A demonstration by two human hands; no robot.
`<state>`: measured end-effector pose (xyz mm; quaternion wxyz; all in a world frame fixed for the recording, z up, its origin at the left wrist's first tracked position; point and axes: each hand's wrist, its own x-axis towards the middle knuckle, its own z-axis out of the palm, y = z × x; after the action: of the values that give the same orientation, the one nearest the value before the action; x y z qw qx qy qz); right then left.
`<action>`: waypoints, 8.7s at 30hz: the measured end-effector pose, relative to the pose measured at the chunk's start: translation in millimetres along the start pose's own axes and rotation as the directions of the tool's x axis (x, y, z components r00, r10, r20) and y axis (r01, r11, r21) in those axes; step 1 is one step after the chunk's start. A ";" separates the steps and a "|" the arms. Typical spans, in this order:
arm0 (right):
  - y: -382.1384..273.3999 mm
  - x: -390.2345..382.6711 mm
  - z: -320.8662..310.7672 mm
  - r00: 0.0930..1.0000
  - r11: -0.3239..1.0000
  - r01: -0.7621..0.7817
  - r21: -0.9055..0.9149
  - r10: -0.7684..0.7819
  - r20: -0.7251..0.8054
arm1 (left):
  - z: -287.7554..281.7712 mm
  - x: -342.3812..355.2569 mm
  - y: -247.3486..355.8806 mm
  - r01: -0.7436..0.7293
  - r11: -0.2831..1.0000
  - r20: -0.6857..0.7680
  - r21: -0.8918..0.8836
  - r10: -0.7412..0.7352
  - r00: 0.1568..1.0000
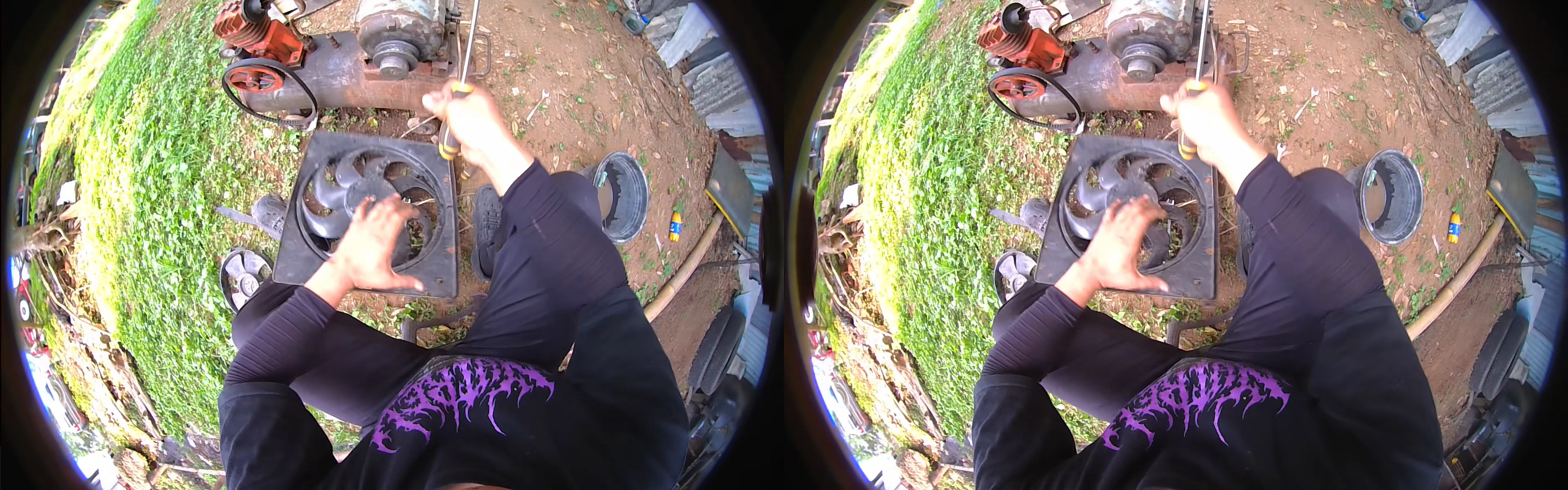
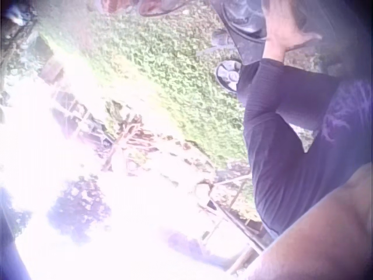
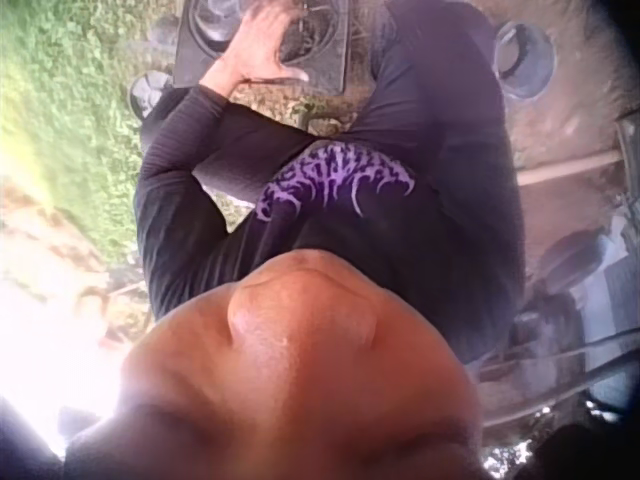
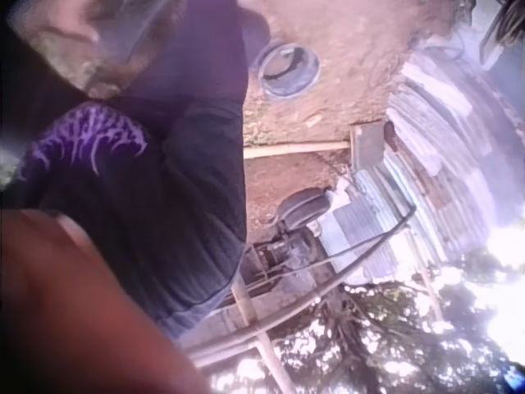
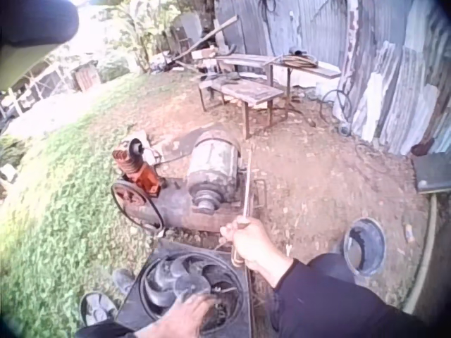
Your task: The person uses a screwdriver to unscrew and remove small electrical components and wiring from a radiator fan assembly and eventually separates the fan blades from the plastic shroud.
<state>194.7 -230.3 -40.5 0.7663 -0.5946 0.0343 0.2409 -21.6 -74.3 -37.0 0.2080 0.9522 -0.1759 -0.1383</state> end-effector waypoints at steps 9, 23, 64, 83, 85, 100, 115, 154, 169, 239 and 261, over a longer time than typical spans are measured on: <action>-37.5 5.5 13.8 0.995 0.995 0.094 -0.018 -0.094 0.016 | 130.3 -33.3 -24.7 -0.048 0.786 0.593 0.616 -0.423 0.685; -45.9 30.0 -31.2 0.982 0.969 0.184 -0.163 -0.176 0.064 | 22.3 -5.1 -58.7 0.338 0.933 0.371 -0.124 -0.273 0.888; -101.6 -52.7 109.4 0.647 0.083 0.762 -0.642 -0.094 0.757 | -136.2 -124.2 -208.1 0.693 0.681 -0.098 -0.237 -0.726 0.680; -6.0 85.9 156.1 0.711 -0.281 0.690 -0.667 0.090 0.697 | -148.6 -118.9 -173.6 0.747 0.656 -0.043 -0.112 -0.754 0.655; -9.5 83.0 140.3 0.673 -0.342 0.666 -0.663 -0.107 0.732 | -145.8 -108.6 -173.3 0.741 0.660 -0.060 -0.126 -0.750 0.659; -26.7 -29.4 -28.0 0.981 0.728 -0.084 -0.680 0.181 0.072 | -120.8 -7.5 -132.4 0.608 0.764 -0.102 -0.216 -0.637 0.764; -49.2 -10.9 -60.9 0.998 0.320 0.009 -0.947 0.062 0.030 | -92.5 50.9 -123.2 0.525 0.851 -0.150 0.032 -0.515 0.844; -53.0 -3.4 -56.3 0.987 0.454 0.099 -0.886 0.068 0.146 | -125.4 33.1 -129.6 0.542 0.840 -0.047 0.029 -0.540 0.840; -43.2 -10.2 -47.2 0.949 0.253 0.126 -0.959 0.251 0.191 | -112.1 38.9 -156.4 0.525 0.848 -0.057 0.072 -0.522 0.851; -72.7 -72.4 -79.9 0.895 0.489 0.052 -0.871 0.364 0.258 | -119.4 -55.7 -5.7 0.352 0.857 -0.254 -0.377 -0.461 0.850; -107.2 -235.7 -105.3 0.990 0.753 -0.055 -0.656 0.125 0.061 | -119.0 -56.6 -30.2 0.340 0.723 -0.100 -0.602 -0.491 0.865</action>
<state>55.5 -424.4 104.8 0.4996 -0.8089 -0.0618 0.3038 -24.1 15.0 64.5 0.4644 0.8710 0.1209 -0.1049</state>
